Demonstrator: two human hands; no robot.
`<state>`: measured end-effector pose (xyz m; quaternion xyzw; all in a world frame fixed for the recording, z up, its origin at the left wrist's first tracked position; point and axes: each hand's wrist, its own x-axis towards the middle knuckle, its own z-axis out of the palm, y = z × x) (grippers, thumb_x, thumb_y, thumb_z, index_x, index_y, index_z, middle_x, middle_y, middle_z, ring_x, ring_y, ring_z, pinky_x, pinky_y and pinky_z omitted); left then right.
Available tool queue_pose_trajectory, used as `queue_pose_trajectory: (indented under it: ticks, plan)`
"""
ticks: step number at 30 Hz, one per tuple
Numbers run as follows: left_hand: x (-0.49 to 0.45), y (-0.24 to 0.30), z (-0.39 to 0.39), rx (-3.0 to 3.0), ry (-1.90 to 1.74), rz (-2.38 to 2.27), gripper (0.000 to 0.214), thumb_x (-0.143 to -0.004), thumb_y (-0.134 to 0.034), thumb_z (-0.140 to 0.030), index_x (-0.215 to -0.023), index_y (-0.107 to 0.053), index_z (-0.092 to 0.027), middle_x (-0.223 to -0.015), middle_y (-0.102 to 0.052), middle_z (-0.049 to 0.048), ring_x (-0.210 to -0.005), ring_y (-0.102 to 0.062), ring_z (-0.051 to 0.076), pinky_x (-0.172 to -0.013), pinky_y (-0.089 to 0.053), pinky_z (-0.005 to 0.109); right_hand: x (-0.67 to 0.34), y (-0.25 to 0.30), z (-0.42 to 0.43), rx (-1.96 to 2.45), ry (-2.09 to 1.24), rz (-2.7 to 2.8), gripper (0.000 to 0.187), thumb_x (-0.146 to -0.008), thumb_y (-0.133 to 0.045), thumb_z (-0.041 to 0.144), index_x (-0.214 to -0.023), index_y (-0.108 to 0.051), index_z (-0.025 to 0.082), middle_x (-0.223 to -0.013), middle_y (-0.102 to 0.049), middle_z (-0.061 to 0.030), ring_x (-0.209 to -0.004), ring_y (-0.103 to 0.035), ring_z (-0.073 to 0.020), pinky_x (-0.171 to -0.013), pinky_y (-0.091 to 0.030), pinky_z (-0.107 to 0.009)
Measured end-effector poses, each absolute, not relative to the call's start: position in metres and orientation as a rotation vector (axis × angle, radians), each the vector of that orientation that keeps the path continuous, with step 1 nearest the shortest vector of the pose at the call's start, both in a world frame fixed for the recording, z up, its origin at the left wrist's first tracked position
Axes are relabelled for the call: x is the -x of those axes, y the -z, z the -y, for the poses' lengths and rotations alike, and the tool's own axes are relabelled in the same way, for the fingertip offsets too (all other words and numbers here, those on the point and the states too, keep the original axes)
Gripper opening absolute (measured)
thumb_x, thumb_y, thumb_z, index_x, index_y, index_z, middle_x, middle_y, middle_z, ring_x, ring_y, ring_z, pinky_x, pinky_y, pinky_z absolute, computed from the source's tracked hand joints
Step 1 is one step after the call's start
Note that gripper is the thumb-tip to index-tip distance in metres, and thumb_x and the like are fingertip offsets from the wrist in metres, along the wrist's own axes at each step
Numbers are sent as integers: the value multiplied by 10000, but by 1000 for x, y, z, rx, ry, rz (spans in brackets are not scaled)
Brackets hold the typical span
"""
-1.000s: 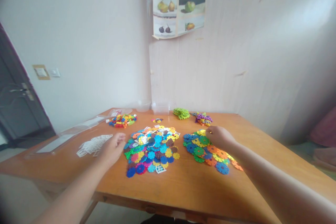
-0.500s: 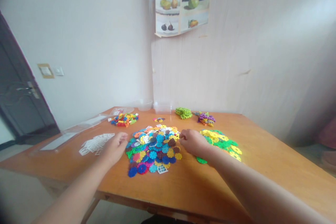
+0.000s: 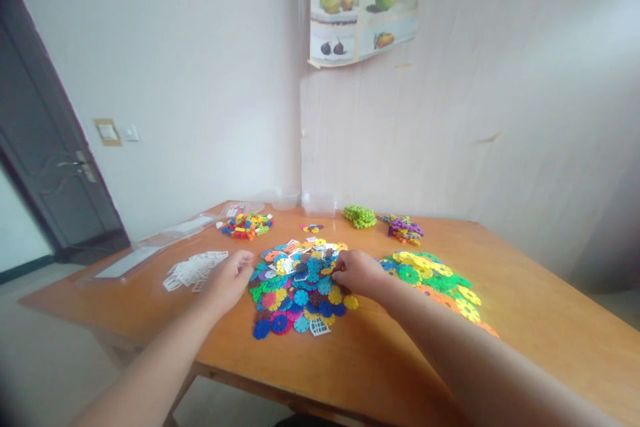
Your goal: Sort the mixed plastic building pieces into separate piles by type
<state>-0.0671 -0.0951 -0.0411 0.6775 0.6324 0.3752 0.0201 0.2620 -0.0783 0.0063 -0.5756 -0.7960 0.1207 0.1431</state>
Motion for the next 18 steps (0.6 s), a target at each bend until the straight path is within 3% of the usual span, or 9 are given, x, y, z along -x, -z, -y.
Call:
queue_pose_trajectory:
  ticks: [9,18]
  plan:
    - [62,33,100,-2062,-1119,-1986,203,-843,-500,-230,-1016,-601,-197,-1054,-698,72,-969,-652,184,-819,-485,274,-265,0,68,1623,-474,2281,129,-727,-624,288,-823,-639,204,-687,-671,9,-592,-600,-124,-508,-361,-201]
    - [62,36,99,-2068,-1141,-1965,207,-843,-495,-225,-1025,-589,-197,-1045,-694,73,-955,-653,184,-821,-483,282,-267,-1,66,1623,-502,2277,174,-651,-690,255,-795,-611,195,-762,-667,4,-671,-599,-138,-511,-362,-199]
